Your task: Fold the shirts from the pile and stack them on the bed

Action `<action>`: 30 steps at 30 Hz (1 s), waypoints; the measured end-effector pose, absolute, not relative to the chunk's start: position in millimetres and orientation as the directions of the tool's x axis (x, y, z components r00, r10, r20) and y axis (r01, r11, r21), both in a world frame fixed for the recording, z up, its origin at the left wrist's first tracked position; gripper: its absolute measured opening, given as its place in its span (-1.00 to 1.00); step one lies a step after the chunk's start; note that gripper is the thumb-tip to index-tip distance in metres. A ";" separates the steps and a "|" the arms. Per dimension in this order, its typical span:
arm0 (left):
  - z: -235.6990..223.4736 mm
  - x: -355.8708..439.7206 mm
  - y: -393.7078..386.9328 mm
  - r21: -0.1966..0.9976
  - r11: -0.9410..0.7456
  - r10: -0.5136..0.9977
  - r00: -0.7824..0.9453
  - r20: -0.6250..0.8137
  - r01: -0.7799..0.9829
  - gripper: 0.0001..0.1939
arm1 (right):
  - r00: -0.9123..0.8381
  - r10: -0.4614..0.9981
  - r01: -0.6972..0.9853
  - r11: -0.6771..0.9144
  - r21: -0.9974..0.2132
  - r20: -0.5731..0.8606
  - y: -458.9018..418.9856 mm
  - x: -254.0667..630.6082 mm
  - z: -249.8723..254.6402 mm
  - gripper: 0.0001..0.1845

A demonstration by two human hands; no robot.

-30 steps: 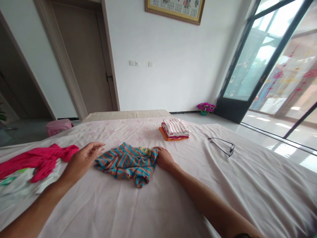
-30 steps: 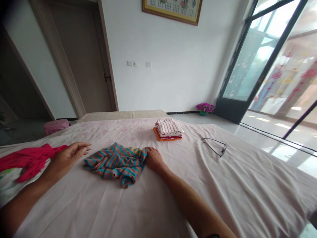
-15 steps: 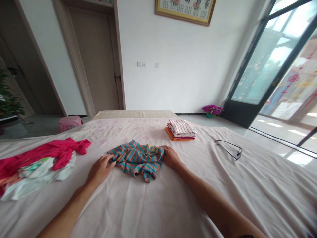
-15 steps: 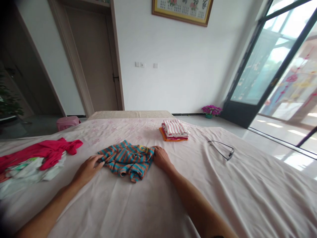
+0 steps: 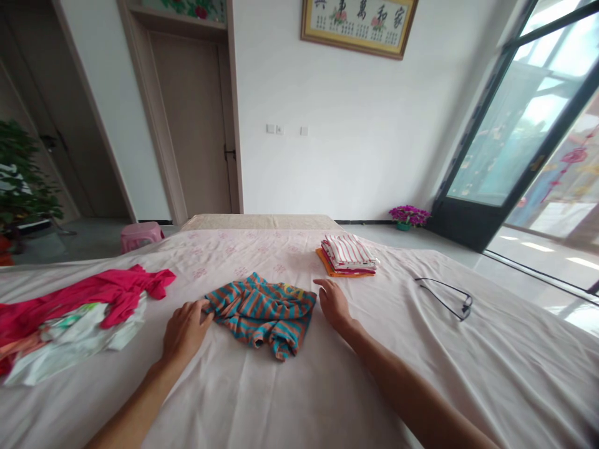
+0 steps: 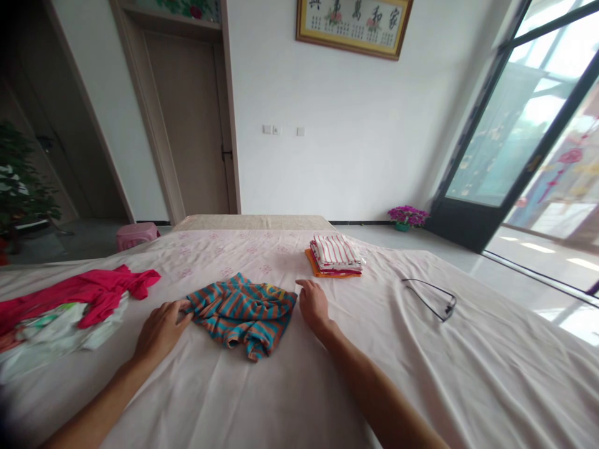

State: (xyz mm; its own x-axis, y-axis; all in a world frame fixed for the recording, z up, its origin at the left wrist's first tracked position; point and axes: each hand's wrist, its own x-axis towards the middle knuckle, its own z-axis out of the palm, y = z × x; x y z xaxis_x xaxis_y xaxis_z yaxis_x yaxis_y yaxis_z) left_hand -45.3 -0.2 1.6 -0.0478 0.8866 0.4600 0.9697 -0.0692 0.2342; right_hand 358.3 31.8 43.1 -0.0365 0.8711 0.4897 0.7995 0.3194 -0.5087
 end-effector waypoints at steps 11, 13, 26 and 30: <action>2.6 -48.9 2.3 0.191 -0.096 0.904 0.006 0.427 0.977 -0.85 | -0.563 0.797 0.782 0.599 -0.172 0.218 17.4 213.2 76.8 -0.42; 3.2 -48.0 1.3 0.191 -0.083 0.904 -0.007 0.427 0.978 -0.86 | -0.551 0.820 0.792 0.572 -0.214 0.157 27.0 207.1 73.0 -0.61; 8.7 -57.9 7.3 0.608 0.190 0.859 -0.430 0.277 0.771 -0.76 | 0.256 0.940 0.505 0.067 -0.861 0.224 101.3 377.8 45.1 -0.72; 6.4 -58.4 7.4 0.663 0.135 0.872 -0.406 0.273 0.736 -0.69 | 0.221 0.933 0.712 0.044 -0.701 0.283 90.7 378.4 24.3 -0.58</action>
